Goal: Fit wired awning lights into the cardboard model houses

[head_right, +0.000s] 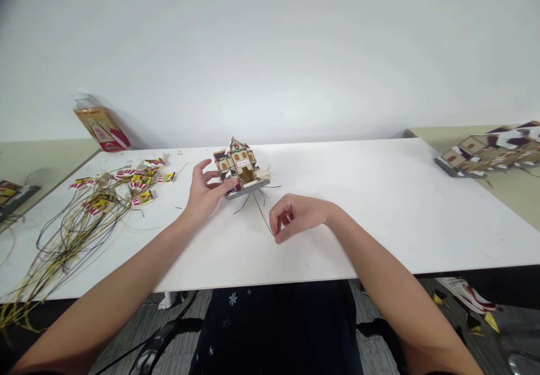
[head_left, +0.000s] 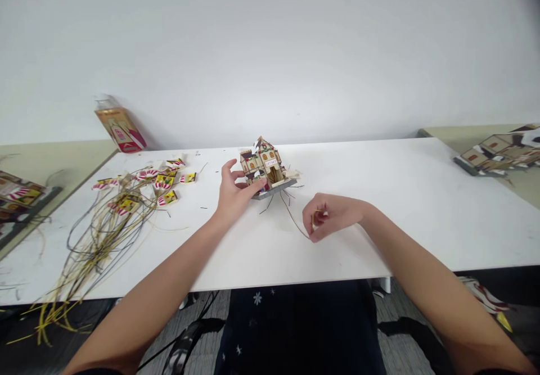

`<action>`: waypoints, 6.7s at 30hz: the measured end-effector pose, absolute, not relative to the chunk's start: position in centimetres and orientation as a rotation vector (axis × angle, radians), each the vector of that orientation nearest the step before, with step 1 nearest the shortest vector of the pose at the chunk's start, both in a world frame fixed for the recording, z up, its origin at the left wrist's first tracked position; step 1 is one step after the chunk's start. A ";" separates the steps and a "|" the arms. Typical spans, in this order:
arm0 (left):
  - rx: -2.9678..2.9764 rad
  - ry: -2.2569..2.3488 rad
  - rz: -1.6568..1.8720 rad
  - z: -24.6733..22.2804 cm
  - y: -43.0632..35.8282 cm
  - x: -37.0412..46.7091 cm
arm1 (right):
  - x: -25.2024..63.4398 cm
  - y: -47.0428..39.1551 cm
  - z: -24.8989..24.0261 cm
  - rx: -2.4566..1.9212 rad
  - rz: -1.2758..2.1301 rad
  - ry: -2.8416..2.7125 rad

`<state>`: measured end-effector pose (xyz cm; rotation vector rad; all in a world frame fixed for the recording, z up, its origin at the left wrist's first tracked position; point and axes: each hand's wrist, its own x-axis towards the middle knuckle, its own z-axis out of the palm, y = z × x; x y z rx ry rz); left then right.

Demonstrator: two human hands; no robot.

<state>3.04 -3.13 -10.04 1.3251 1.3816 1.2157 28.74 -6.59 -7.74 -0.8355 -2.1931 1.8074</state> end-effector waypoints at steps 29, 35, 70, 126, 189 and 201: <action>1.455 1.366 1.191 -9.6 -3.9 3.2 | 27.6 -5.2 -11.6 -1.108 0.631 -1.718; 1.484 1.314 1.151 -9.3 -4.1 3.4 | 26.9 -5.8 -11.8 -0.885 0.051 -1.918; 1.663 1.325 1.154 -9.6 -4.4 3.7 | 26.0 -6.7 -10.6 -1.238 -0.197 -2.257; 1.937 1.203 0.852 -9.4 -4.7 3.1 | 26.7 -5.0 -11.7 -1.158 0.756 -1.967; 2.146 0.999 0.781 -9.7 -3.2 1.4 | 26.4 -5.4 -11.4 -1.350 0.673 -1.982; 2.092 1.036 0.851 -10.0 -3.2 1.5 | 26.2 -5.9 -11.3 -1.335 0.566 -1.994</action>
